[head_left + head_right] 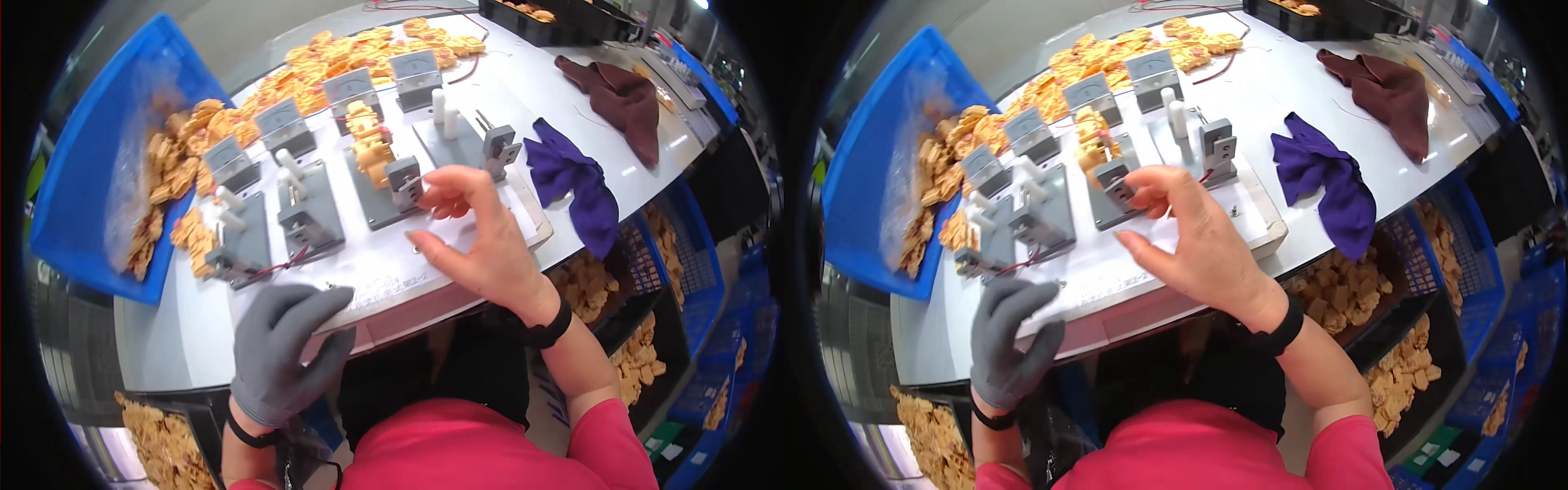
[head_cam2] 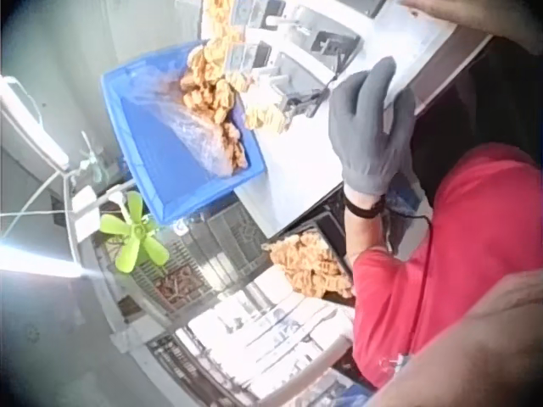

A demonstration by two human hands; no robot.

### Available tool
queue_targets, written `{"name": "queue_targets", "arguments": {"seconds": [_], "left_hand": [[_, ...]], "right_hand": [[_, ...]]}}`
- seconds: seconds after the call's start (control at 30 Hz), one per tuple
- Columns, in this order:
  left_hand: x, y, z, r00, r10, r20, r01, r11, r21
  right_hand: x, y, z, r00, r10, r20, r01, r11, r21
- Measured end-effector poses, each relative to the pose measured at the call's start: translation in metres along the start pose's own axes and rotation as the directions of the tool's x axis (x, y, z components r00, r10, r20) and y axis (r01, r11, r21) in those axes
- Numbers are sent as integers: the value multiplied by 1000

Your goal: The person places beige plastic electrical components onto a white testing board with metal clamps and wires. They use their hands to position the items and connect red wires to the clamps. The person repeatedly handles the components, moving them between the board and nearby blue crates.

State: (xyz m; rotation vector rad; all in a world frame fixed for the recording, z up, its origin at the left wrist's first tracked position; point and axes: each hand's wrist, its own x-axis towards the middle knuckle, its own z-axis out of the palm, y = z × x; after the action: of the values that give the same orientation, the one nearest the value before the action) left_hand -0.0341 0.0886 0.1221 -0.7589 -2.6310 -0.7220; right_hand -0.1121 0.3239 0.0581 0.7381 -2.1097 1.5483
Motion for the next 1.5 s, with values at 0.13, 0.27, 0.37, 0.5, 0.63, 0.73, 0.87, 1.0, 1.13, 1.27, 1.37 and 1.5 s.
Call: {"name": "queue_targets", "arguments": {"seconds": [0.13, 0.27, 0.37, 0.5, 0.63, 0.73, 0.87, 1.0, 1.13, 1.27, 1.37, 1.5], "left_hand": [[29, 20, -28, 998, 44, -43, -35, 981, 190], [81, 4, -25, 993, 111, 40, -118, 955, 271], [124, -13, -12, 969, 166, 183, -223, 906, 359], [158, -35, 13, 856, 257, 448, -474, 736, 484], [177, -15, 21, 806, 189, 562, -533, 644, 548], [180, -12, 7, 859, 93, 504, -438, 644, 627], [154, 24, -50, 871, 306, 385, -441, 832, 336], [77, 65, -35, 911, 294, 289, -270, 955, -120], [14, 71, 18, 909, 252, 332, -133, 930, -342], [-16, 52, 17, 945, 142, 295, 7, 893, -450], [-43, 27, -7, 972, 14, 236, 88, 905, -417], [-77, -12, -38, 882, -418, 215, 470, 786, -400]], "right_hand": [[0, -3, -3, 999, 36, -4, -36, 998, 54], [5, -8, -3, 999, 30, 14, -30, 999, 18], [9, -12, 7, 1000, -10, 7, 10, 997, 72], [5, -13, 14, 997, 71, 11, -72, 975, 211], [2, -3, 15, 1000, 9, -26, -2, 972, 235], [1, -5, 18, 999, -2, -37, 11, 964, 264], [0, -6, 7, 977, -134, -165, 141, 990, 30], [-37, -37, -8, 953, -276, -127, 282, 959, 27], [-117, -26, -24, 998, -38, 44, 35, 998, 48], [-189, -16, -78, 802, 595, 54, -583, 799, -149], [-233, 35, -129, 642, 763, -72, -734, 585, -345], [-338, 154, -217, 644, 678, -354, -737, 425, -525]]}}
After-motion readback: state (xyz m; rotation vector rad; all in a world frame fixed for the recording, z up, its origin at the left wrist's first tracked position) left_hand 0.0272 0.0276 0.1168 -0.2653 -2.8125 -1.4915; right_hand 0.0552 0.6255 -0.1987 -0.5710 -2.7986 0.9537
